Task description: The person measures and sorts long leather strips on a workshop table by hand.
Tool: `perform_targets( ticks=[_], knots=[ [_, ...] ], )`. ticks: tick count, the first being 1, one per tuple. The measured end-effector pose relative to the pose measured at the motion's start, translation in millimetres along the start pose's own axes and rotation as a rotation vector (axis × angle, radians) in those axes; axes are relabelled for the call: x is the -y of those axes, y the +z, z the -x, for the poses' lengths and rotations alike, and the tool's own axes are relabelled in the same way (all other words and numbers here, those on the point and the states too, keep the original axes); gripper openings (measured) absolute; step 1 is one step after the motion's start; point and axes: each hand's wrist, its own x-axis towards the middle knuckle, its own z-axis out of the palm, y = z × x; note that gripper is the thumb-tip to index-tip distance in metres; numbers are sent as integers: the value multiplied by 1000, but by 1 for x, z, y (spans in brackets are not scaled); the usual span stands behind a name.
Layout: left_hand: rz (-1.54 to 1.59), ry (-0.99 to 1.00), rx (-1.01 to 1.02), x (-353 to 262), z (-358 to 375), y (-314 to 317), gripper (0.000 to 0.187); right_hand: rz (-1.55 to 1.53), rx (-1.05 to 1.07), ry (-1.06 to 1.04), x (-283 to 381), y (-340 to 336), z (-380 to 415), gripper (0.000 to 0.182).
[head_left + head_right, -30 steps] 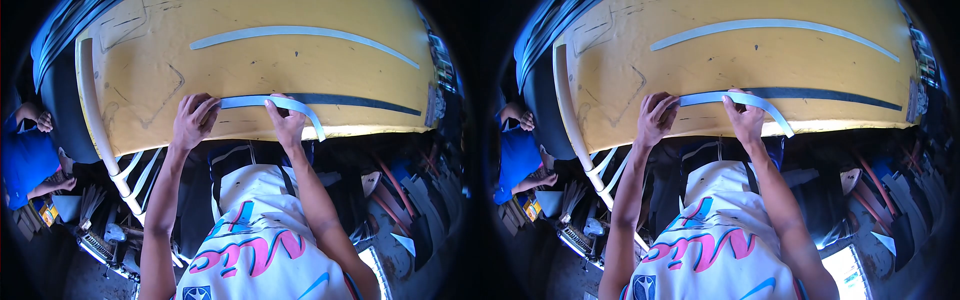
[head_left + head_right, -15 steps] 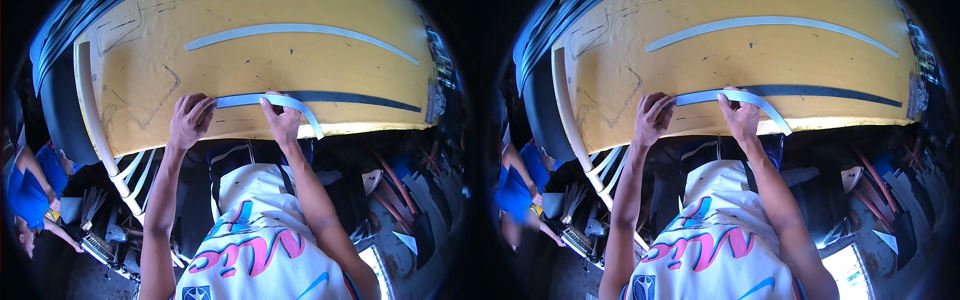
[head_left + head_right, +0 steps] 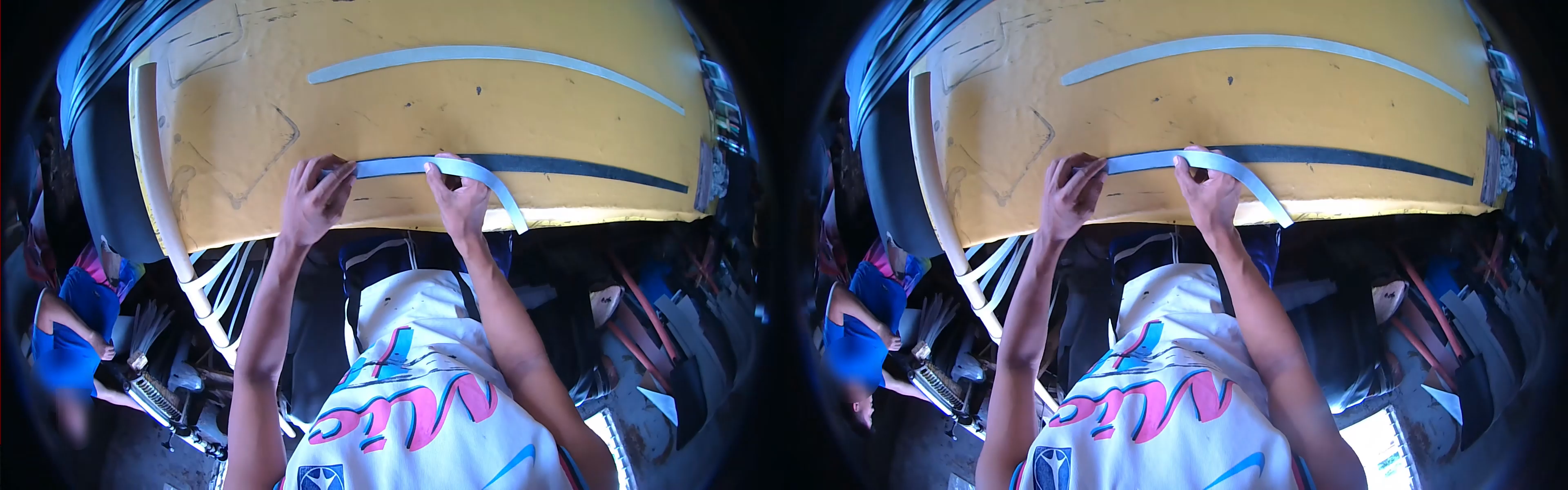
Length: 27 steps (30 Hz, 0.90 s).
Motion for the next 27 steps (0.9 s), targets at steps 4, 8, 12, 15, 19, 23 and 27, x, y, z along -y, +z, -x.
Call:
perform_targets(
  ticks=[4, 8, 12, 15, 19, 23, 27],
  knots=[
    [-99, -71, 17, -51, 3, 21, 51, 72, -41, -59, -2, 4, 0, 19],
    [-109, -153, 272, -94, 3, 75, 68, 100, -53, -150, -11, 4, -1, 22],
    [-178, -349, 211, -89, 10, 49, 69, 111, -18, 11, 6, 1, 1, 24],
    [-384, -519, 212, -64, 33, 28, 73, 113, -61, -74, 0, 5, 0, 23],
    [-359, -548, 133, -72, 29, 34, 74, 186, -57, -101, 4, 4, -1, 25],
    [-418, -514, 163, -79, 24, 24, 74, 137, -10, -39, 0, 2, -1, 25],
    [-421, -235, 164, -93, 9, 32, 74, 131, -63, -117, -7, 6, -1, 28]
  ],
)
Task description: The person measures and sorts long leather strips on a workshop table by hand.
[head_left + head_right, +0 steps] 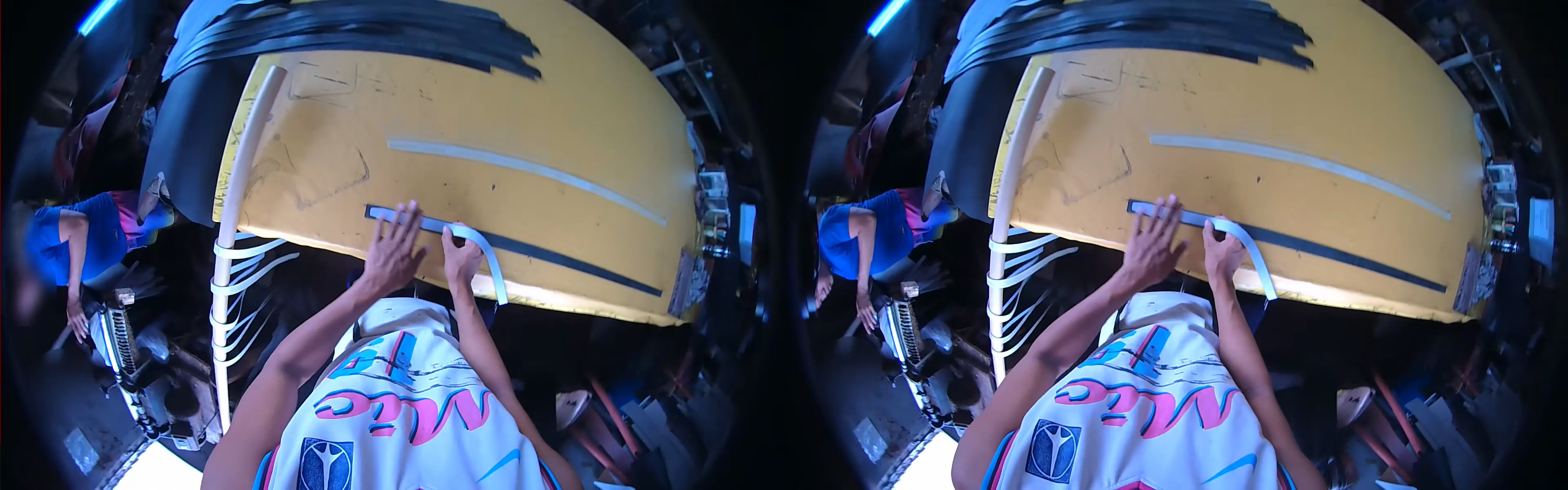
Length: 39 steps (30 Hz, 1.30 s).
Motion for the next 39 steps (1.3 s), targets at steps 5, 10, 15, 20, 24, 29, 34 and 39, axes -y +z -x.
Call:
perform_targets(
  ticks=[5, 10, 15, 20, 24, 29, 34, 39],
  knots=[
    [197, 77, -21, -1, -5, 25, 74, -62, 49, 77, -1, -2, -3, 31],
    [242, 72, -20, 2, -7, 22, 75, -134, 162, 283, 20, -13, -14, 31],
    [262, 54, -26, 0, -5, 25, 75, -20, 140, 108, 20, -16, -11, 34],
    [235, 0, -110, 5, 5, 27, 72, -320, 228, 323, -6, -19, 7, 35],
    [271, 7, -137, 7, 2, 25, 69, 2, 347, 3, 27, -80, 16, 31],
    [271, -32, -164, 0, 1, 29, 62, 475, 250, -513, 19, -86, -44, 40],
    [232, -118, -368, -14, 5, 27, 53, 213, 851, -96, 45, -89, -77, 40],
    [264, 113, -332, -48, 13, 38, 48, 346, 1037, -5, 44, -76, -96, 52]
  ],
)
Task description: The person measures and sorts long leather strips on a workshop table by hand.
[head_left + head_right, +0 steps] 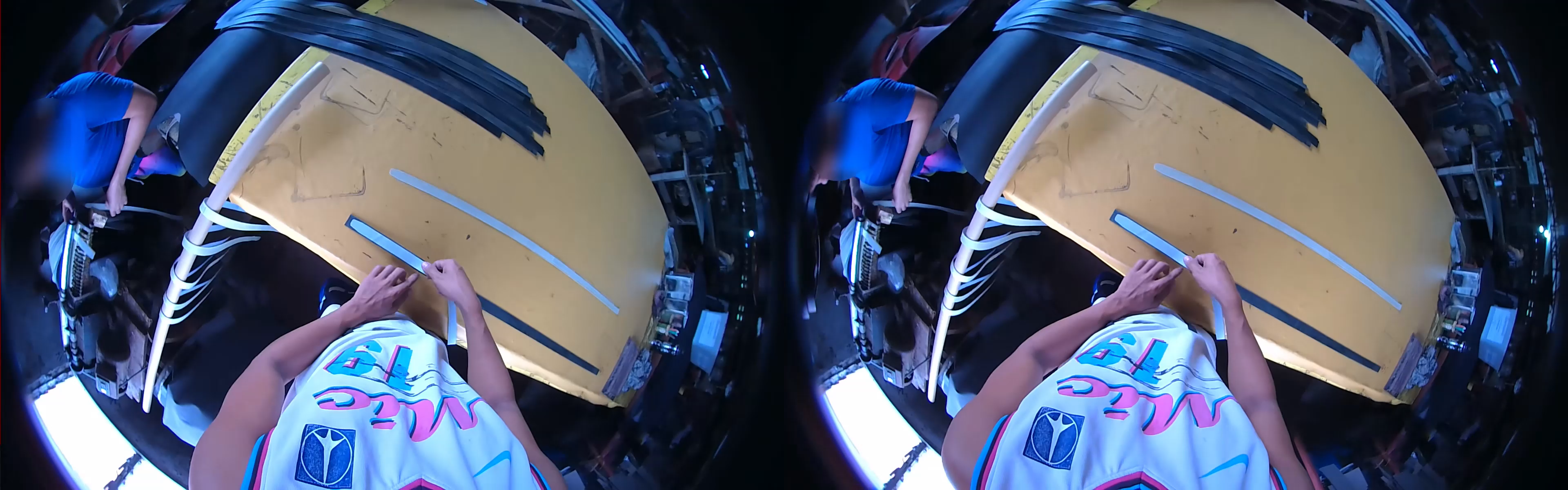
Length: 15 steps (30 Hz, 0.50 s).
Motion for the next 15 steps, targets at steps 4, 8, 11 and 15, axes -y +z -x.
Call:
perform_targets(
  ticks=[4, 8, 11, 15],
  knots=[
    [-36, -35, 42, -11, -5, 6, 50, 48, -32, -85, -2, 2, -12, 50],
    [-28, -66, -3, -20, -1, 9, 48, 98, -72, -60, -3, 9, -17, 47],
    [-86, -102, -4, -18, -3, 13, 46, 168, -74, -78, 1, 11, -18, 47],
    [-101, -127, -35, -21, -3, 21, 41, 133, -56, -95, 0, 13, -23, 48]
  ],
)
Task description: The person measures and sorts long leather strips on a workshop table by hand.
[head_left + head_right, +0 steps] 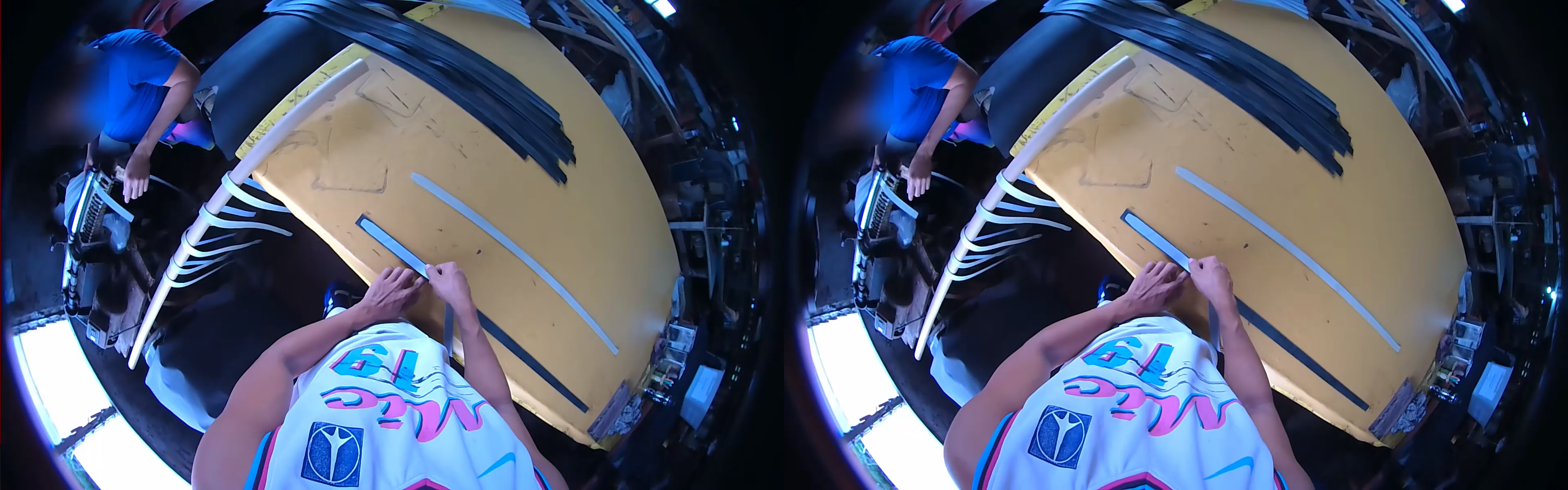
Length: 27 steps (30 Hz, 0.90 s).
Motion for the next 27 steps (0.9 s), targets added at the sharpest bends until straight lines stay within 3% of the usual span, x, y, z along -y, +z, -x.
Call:
perform_targets(
  ticks=[2, 8, 15, 19, 23, 27],
  knots=[
    [-6, -59, 94, 0, -2, -3, 39, -81, 22, -6, 3, -5, 3, 48],
    [2, -25, -24, 2, -3, 0, 32, -235, 42, -69, 14, -14, 12, 48],
    [-18, -30, -17, 3, -1, 1, 32, -323, 57, -121, 14, -13, 15, 48],
    [-16, -29, 14, 3, 0, -6, 37, -333, 27, -113, 3, -7, 9, 46],
    [19, -31, 107, 3, 4, -27, 43, -146, -33, -148, -4, -4, 3, 45],
    [59, 22, 4, 8, 6, -31, 51, -189, -30, -273, -13, 9, -10, 43]
  ],
)
